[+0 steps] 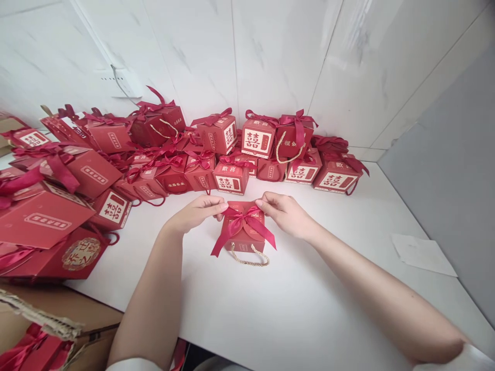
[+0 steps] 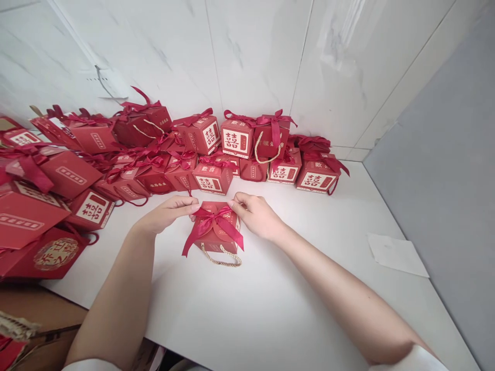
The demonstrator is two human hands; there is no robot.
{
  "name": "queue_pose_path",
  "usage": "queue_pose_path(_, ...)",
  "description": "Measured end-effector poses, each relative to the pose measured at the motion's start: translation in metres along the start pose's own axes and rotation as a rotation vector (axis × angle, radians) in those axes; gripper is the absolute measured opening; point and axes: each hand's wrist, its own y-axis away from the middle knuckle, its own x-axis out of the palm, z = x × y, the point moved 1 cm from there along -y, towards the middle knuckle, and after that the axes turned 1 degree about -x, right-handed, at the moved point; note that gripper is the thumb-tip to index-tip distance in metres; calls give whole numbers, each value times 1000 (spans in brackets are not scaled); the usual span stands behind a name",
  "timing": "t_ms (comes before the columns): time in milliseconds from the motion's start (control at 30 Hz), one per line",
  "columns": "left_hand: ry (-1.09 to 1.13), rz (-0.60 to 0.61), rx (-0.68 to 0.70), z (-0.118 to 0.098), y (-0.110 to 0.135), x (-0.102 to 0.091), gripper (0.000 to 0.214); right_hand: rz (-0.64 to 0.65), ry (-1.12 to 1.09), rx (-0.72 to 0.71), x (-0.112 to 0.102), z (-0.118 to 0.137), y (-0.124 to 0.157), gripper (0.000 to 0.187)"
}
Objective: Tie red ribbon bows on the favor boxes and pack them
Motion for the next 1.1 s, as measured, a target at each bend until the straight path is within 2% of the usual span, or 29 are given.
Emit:
queue_pose_path(333, 115, 61, 74, 16, -7, -2, 34, -3, 22, -4, 5, -4, -1, 33)
queue_pose_path(533, 103, 79, 72, 17, -5, -4, 38, -19, 123, -16, 5, 2, 1, 28)
queue_pose_path(700, 60, 39, 67, 14, -4, -3, 37, -42, 130, -66, 7, 4, 2, 26)
queue_pose_path(767, 59, -79, 106, 6, -4, 2, 33, -58, 142, -83, 5, 6, 3, 25)
queue_pose_path(867, 43, -348, 171, -9, -5, 15, 26, -79, 181, -80, -2, 10, 5, 27)
queue_pose_path(900, 24, -385, 166, -14, -5, 22, 27, -71, 184, -72, -3, 12, 6, 30)
queue_pose_path(1000, -34, -317, 94, -22, -8, 40, 29, -25, 159, -54, -5, 13, 6, 36)
queue_pose_path(1100, 9, -218, 48, -23, -8, 48, 26, -12, 141, -41, -3, 10, 4, 33)
